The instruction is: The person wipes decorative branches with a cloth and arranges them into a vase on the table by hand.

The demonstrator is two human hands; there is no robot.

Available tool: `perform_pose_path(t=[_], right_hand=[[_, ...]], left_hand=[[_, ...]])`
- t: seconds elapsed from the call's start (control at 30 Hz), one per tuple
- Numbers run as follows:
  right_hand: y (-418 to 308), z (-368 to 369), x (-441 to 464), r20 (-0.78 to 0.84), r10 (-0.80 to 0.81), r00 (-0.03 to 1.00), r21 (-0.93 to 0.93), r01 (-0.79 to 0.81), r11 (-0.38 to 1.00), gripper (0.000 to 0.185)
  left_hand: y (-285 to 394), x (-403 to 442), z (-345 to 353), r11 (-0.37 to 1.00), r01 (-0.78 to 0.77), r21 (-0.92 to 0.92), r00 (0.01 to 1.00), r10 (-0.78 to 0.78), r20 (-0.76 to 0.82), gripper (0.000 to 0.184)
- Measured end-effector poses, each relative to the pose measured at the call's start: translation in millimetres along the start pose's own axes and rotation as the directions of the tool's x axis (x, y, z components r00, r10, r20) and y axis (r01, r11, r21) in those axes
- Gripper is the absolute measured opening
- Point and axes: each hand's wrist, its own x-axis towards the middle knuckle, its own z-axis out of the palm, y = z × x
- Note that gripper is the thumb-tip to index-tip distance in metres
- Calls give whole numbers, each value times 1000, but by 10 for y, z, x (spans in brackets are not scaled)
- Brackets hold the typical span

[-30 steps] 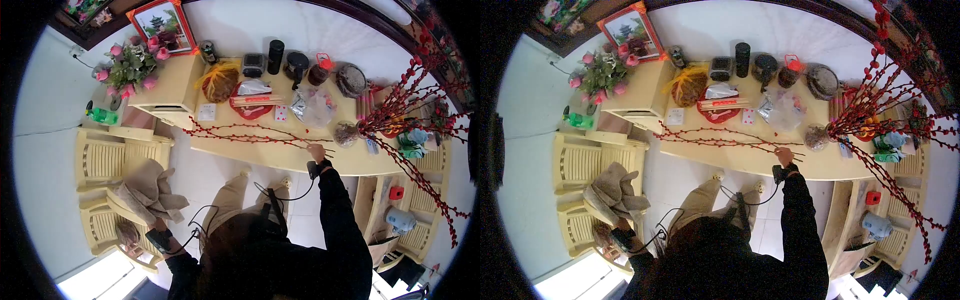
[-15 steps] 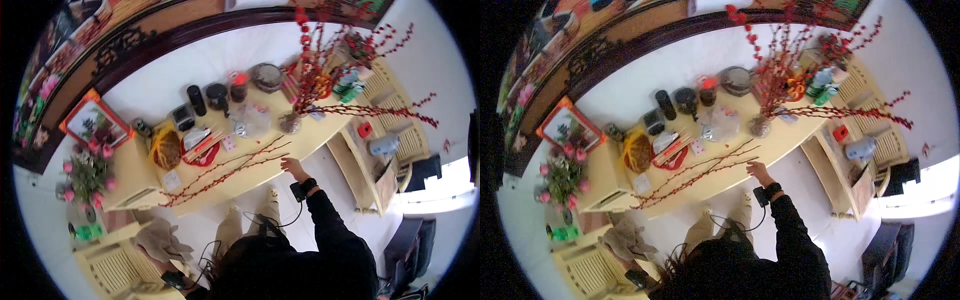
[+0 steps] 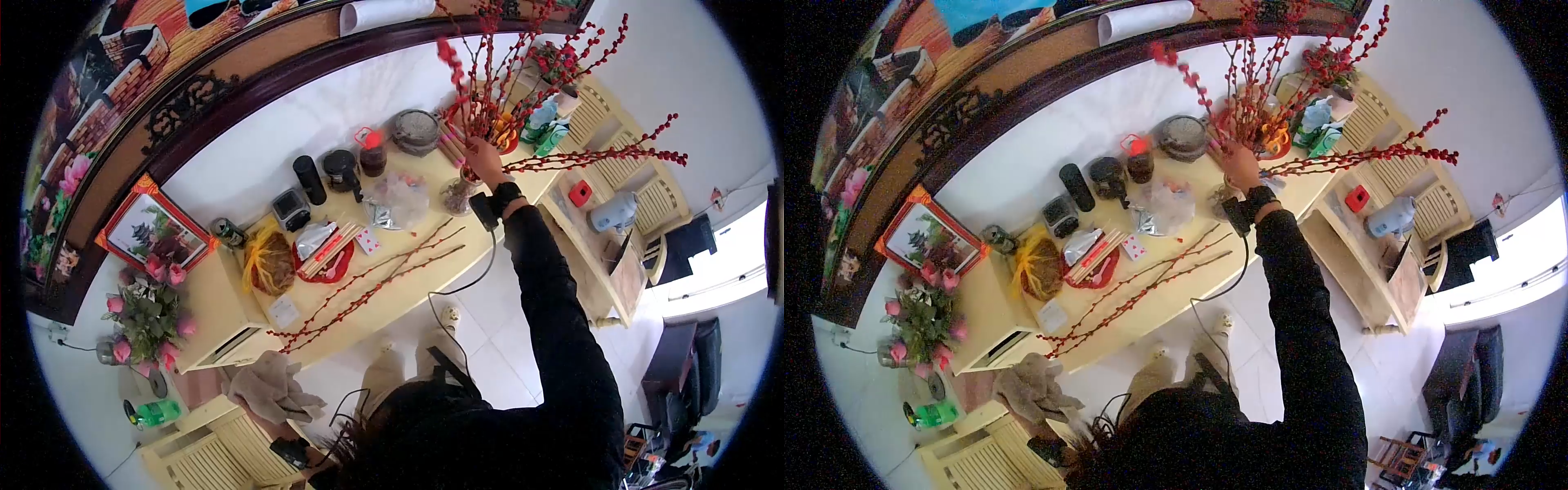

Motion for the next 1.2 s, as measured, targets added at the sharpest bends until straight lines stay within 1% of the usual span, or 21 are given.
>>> perform_pose_path(t=[0.03,0.07,0.13,0.17,0.2,0.27,0.3,0.33,0.4,0.47,0.5,0.6,0.63,0.73,0.8,0.87,0.97,1.07,1.17,1.2], right_hand=[[-122,-55,22,49,39,998,-22,-38,999,42],[-72,-17,56,-8,81,997,-42,-82,996,30],[79,-14,135,-20,92,996,-120,-94,988,32],[237,10,179,-40,56,998,-133,-61,989,36],[381,46,217,-111,22,994,-173,-42,984,38],[643,21,312,-83,63,995,-208,-79,975,38],[476,-116,270,-98,78,992,-169,-94,981,36],[667,-64,358,-93,27,995,-90,-35,995,34],[614,-154,321,-90,20,996,-65,-26,998,31],[709,-82,388,-169,-41,985,-70,30,997,30],[639,-102,380,-209,-70,975,-74,56,996,29],[424,-252,368,-187,6,982,-113,-28,993,28],[476,-256,385,-163,40,986,-148,-64,987,28],[440,-345,371,-219,64,974,-135,-95,986,28],[499,-364,425,-300,83,950,-95,-116,989,29],[481,-435,401,-277,138,951,-106,-173,979,28],[413,-475,379,-335,140,932,-79,-176,981,26],[481,-472,334,-367,76,927,-68,-109,992,26],[452,-500,301,-318,112,941,-109,-153,982,27],[456,-496,295,-294,98,951,-101,-133,986,27]], left_hand=[[-86,-214,-193,996,-88,-8,991,87,-104,21],[-105,-318,-260,988,-154,6,975,153,-162,21],[-149,-455,-337,971,-239,31,942,239,-234,21],[-149,-515,-357,964,-261,43,931,263,-254,22],[-165,-542,-368,958,-281,53,919,285,-274,22],[-188,-575,-392,951,-304,56,904,307,-297,23],[-205,-572,-406,947,-316,57,899,318,-301,23],[-216,-576,-405,945,-323,59,895,325,-306,24],[-239,-619,-419,942,-330,66,888,333,-316,25],[-271,-628,-421,940,-336,65,884,338,-324,25],[-282,-642,-418,939,-338,68,881,341,-327,26],[-315,-669,-412,937,-342,75,878,347,-331,27],[-325,-684,-407,936,-343,77,877,348,-332,28],[-359,-726,-390,932,-354,80,868,360,-341,29],[-378,-765,-375,927,-366,82,862,371,-346,31],[-414,-806,-361,922,-378,83,855,382,-351,32],[-457,-821,-347,914,-396,91,847,402,-348,33],[-493,-852,-334,909,-407,90,845,412,-342,35],[-507,-833,-291,904,-417,97,837,424,-346,37],[-505,-837,-282,902,-420,97,835,426,-348,37]])
